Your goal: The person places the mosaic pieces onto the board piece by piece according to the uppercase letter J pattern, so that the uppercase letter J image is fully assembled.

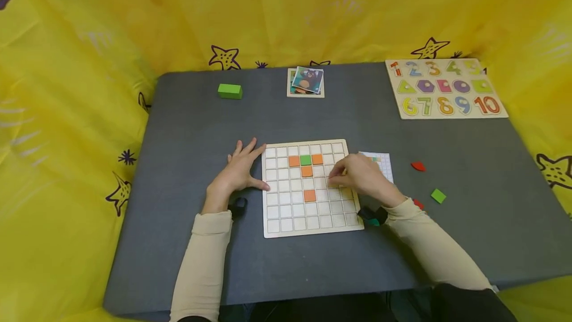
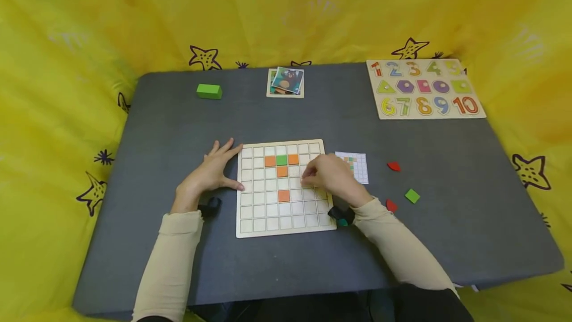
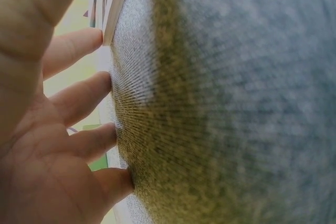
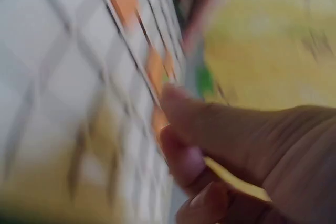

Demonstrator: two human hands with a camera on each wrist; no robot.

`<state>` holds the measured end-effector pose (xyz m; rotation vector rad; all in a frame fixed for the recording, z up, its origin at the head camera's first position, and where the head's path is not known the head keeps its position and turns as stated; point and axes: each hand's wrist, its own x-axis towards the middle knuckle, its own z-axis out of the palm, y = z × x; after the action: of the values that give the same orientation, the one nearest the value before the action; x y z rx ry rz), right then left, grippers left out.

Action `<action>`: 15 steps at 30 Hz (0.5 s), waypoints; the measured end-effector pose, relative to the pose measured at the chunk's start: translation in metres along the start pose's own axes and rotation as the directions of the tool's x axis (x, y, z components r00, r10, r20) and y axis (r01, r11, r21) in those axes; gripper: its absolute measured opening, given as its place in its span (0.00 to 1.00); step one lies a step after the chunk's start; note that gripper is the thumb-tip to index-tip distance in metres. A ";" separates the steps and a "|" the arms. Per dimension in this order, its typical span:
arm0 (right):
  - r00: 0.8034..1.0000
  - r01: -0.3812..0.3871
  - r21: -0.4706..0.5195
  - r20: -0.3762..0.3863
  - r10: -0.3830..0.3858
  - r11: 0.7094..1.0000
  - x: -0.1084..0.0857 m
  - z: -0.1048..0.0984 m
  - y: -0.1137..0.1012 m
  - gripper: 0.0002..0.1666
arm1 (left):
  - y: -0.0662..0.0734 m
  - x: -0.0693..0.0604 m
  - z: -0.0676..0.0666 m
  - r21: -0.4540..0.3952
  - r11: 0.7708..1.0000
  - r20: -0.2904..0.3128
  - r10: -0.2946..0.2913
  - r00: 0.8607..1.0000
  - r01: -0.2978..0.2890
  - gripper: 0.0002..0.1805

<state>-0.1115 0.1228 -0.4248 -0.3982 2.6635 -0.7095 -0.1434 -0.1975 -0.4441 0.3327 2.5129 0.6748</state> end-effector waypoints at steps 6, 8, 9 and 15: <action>0.962 -0.259 -0.029 -0.095 0.255 0.966 -0.041 -0.041 0.070 0.12 | -0.001 -0.001 -0.002 0.001 1.000 -0.011 -0.006 1.000 0.006 0.65; 0.942 -0.326 -0.034 -0.089 0.322 0.945 -0.055 -0.050 0.091 0.15 | 0.000 -0.001 -0.003 0.005 1.000 -0.018 -0.004 1.000 0.004 0.65; 0.934 -0.351 -0.033 -0.085 0.347 0.936 -0.062 -0.054 0.101 0.16 | 0.000 -0.001 -0.003 0.007 1.000 -0.018 -0.004 1.000 0.004 0.65; 0.874 -0.485 -0.058 0.000 0.486 0.872 -0.099 -0.072 0.145 0.31 | 0.001 -0.002 -0.002 0.005 1.000 -0.007 -0.005 1.000 0.005 0.65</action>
<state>-0.0776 0.3091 -0.4163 0.2555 2.6085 -0.4673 -0.1430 -0.1983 -0.4414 0.3267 2.5220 0.6694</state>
